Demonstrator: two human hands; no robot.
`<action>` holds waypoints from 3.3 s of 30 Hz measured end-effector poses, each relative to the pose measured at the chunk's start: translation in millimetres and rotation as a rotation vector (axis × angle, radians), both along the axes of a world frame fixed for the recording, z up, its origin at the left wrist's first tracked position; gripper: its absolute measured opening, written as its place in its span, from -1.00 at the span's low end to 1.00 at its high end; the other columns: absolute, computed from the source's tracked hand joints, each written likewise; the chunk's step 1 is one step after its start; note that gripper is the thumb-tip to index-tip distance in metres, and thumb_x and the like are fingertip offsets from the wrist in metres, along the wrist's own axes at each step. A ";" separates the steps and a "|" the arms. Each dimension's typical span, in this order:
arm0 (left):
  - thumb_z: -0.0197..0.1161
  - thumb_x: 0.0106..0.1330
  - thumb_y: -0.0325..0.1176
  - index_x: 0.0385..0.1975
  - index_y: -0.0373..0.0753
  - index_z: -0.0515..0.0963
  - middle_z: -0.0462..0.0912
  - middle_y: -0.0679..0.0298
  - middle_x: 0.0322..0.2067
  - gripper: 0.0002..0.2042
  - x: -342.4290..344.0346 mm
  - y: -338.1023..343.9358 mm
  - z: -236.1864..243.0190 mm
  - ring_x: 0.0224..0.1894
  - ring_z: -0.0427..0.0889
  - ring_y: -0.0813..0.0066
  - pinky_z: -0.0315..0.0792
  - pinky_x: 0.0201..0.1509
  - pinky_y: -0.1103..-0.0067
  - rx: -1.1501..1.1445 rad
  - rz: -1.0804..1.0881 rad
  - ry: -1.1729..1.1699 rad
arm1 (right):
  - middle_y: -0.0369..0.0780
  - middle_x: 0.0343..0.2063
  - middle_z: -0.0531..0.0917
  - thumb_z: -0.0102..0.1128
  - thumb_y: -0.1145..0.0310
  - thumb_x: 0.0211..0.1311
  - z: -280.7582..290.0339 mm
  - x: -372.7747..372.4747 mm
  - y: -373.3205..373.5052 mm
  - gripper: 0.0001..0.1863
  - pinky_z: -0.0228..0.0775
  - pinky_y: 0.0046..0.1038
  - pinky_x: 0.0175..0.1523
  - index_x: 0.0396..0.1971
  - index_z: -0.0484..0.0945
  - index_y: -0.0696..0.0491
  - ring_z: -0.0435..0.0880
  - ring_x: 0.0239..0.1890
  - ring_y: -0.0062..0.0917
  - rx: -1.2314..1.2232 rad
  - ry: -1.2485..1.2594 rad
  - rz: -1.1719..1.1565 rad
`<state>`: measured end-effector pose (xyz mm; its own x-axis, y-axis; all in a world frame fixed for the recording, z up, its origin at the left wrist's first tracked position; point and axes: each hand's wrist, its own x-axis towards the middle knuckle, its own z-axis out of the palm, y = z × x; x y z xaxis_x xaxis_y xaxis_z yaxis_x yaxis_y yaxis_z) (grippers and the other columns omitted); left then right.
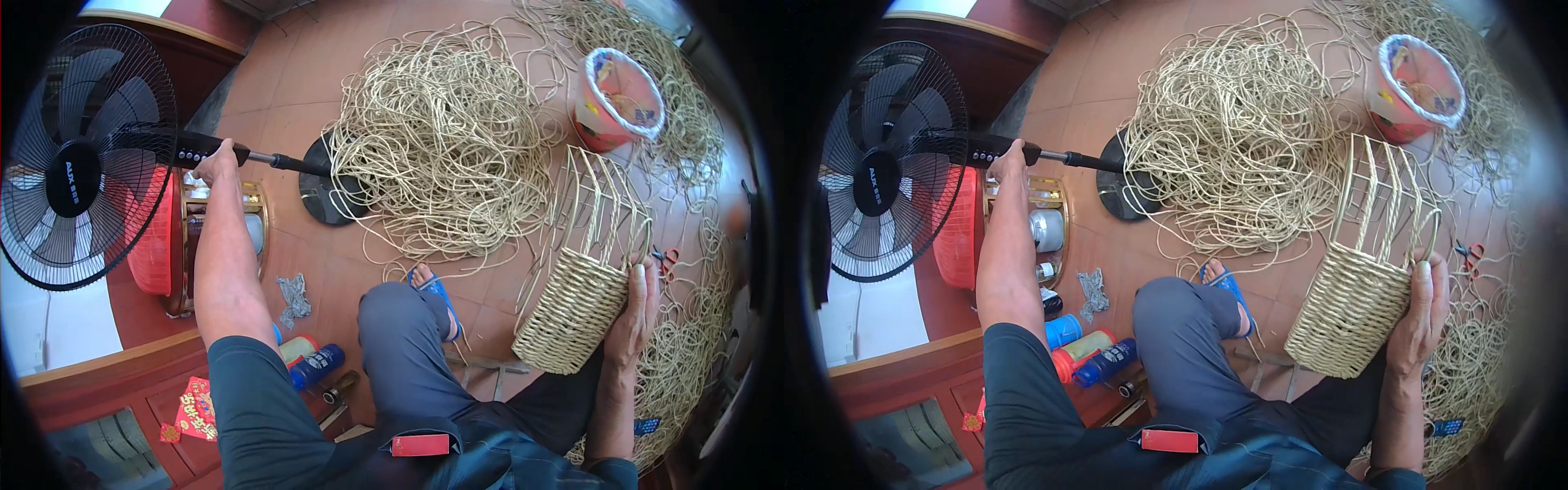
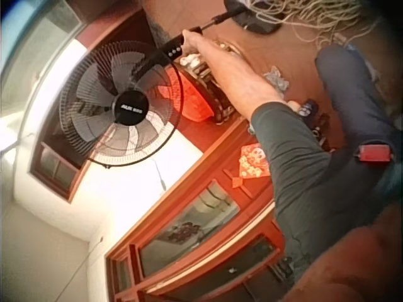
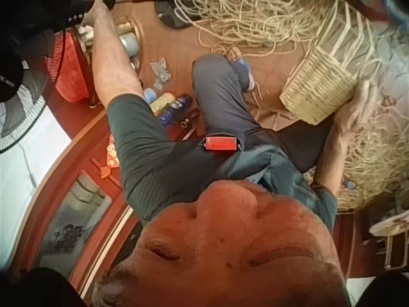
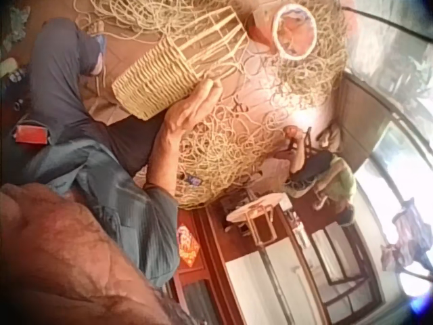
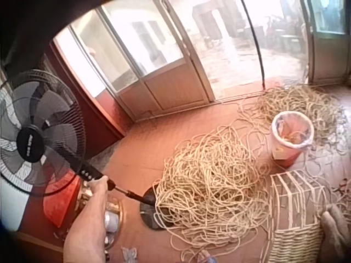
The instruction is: Weaving a straw or rattan basket while sitting on the floor surrounded by materials.
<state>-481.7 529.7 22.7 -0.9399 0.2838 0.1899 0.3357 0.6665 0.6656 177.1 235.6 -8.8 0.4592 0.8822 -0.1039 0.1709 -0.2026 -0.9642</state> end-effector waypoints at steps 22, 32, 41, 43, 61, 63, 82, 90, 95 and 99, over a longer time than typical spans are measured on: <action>0.72 0.06 0.06 0.40 -0.56 0.20 0.67 -0.25 0.16 0.09 -28.6 -97.2 34.0 0.18 0.76 -0.16 0.63 0.27 0.09 -0.053 0.034 0.126 | -0.42 -0.23 0.54 -0.02 0.15 0.79 37.2 -98.7 -85.9 -0.67 0.26 -0.63 -0.04 0.07 0.59 0.09 0.42 -0.20 -0.77 0.148 0.187 0.037; 0.73 0.08 0.12 0.25 -0.45 0.32 0.67 -0.09 0.09 -0.03 -12.3 -110.5 36.0 0.11 0.78 -0.12 0.61 0.25 0.12 -0.028 0.017 0.121 | -0.41 -0.23 0.55 -0.02 0.12 0.79 41.8 -110.1 -80.5 -0.65 0.27 -0.60 -0.01 0.06 0.59 0.10 0.42 -0.19 -0.74 0.114 -0.040 0.081; 0.53 0.37 -0.08 0.14 -0.39 0.50 0.69 0.01 -0.08 -0.43 -79.6 -159.1 0.4 0.04 0.78 0.07 0.64 0.22 0.19 0.086 -0.463 0.094 | -0.40 -0.21 0.58 -0.02 0.12 0.78 39.3 -106.2 -77.2 -0.65 0.28 -0.60 0.01 0.07 0.60 0.09 0.45 -0.18 -0.74 0.126 -0.066 0.102; 0.41 0.48 -0.07 0.15 -0.40 0.50 0.67 0.03 -0.08 -0.48 -87.2 -158.2 -4.1 -0.04 0.79 0.10 0.69 0.11 0.19 0.255 -0.541 -0.177 | -0.40 -0.21 0.58 -0.02 0.12 0.78 38.7 -105.4 -77.2 -0.65 0.28 -0.60 0.01 0.07 0.60 0.09 0.45 -0.18 -0.74 0.150 -0.127 0.115; 0.21 0.69 -0.05 0.03 -0.31 0.63 0.74 0.13 -0.05 -0.62 -87.8 -141.3 -12.6 0.03 0.78 0.23 0.73 0.14 0.29 0.687 -0.647 -1.159 | -0.34 -0.23 0.48 -0.04 0.15 0.76 38.6 -100.6 -70.5 -0.64 0.26 -0.51 0.02 -0.01 0.58 0.15 0.39 -0.17 -0.63 0.123 -0.060 0.126; 0.26 0.66 -0.06 0.00 -0.30 0.63 0.75 0.12 -0.06 -0.64 -86.0 -137.9 -15.0 0.02 0.78 0.23 0.73 0.14 0.28 0.750 -0.635 -1.187 | -0.35 -0.23 0.49 -0.05 0.15 0.76 38.0 -101.8 -69.8 -0.64 0.27 -0.51 0.01 -0.01 0.58 0.15 0.39 -0.18 -0.64 0.159 -0.050 0.118; 0.44 0.45 -0.24 -0.33 -0.31 0.62 0.72 0.23 -0.44 -0.75 -33.4 -112.5 -4.6 -0.42 0.76 0.46 0.73 -0.31 0.53 0.862 -0.341 -0.730 | -0.35 -0.17 0.51 -0.05 0.17 0.78 31.7 -90.1 -69.2 -0.64 0.26 -0.52 0.07 0.08 0.60 0.16 0.40 -0.12 -0.65 0.122 -0.055 0.134; 0.39 0.27 -0.09 -0.28 -0.22 0.71 0.83 0.10 -0.32 -0.71 -12.1 -123.6 18.2 -0.19 0.85 0.10 0.66 -0.12 0.16 -0.075 -0.194 0.190 | -0.35 -0.19 0.50 -0.04 0.18 0.77 39.3 -94.8 -68.3 -0.66 0.25 -0.52 0.01 0.06 0.59 0.15 0.40 -0.16 -0.65 0.146 -0.034 0.122; 0.36 0.34 -0.06 -0.15 -0.13 0.72 0.82 0.12 -0.15 -0.70 -22.5 -126.6 20.1 -0.07 0.83 -0.05 0.66 -0.01 0.05 -0.273 -0.330 0.467 | -0.36 -0.20 0.49 -0.05 0.21 0.78 40.2 -92.9 -67.7 -0.68 0.25 -0.54 0.00 0.06 0.58 0.15 0.39 -0.17 -0.67 0.129 -0.025 0.143; 0.38 0.38 -0.11 -0.19 -0.18 0.74 0.81 0.07 -0.26 -0.73 -32.6 -132.5 27.1 -0.06 0.85 -0.06 0.70 -0.02 0.09 -0.412 -0.542 0.855 | -0.37 -0.20 0.48 -0.05 0.22 0.78 42.6 -92.4 -67.1 -0.68 0.24 -0.55 -0.01 0.06 0.57 0.15 0.38 -0.17 -0.69 0.112 0.037 0.144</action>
<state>-514.3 397.2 49.8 -0.2734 0.8117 0.5162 0.8970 0.4089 -0.1678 84.7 168.5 33.9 0.3247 0.9457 -0.0159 0.1549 -0.0698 -0.9855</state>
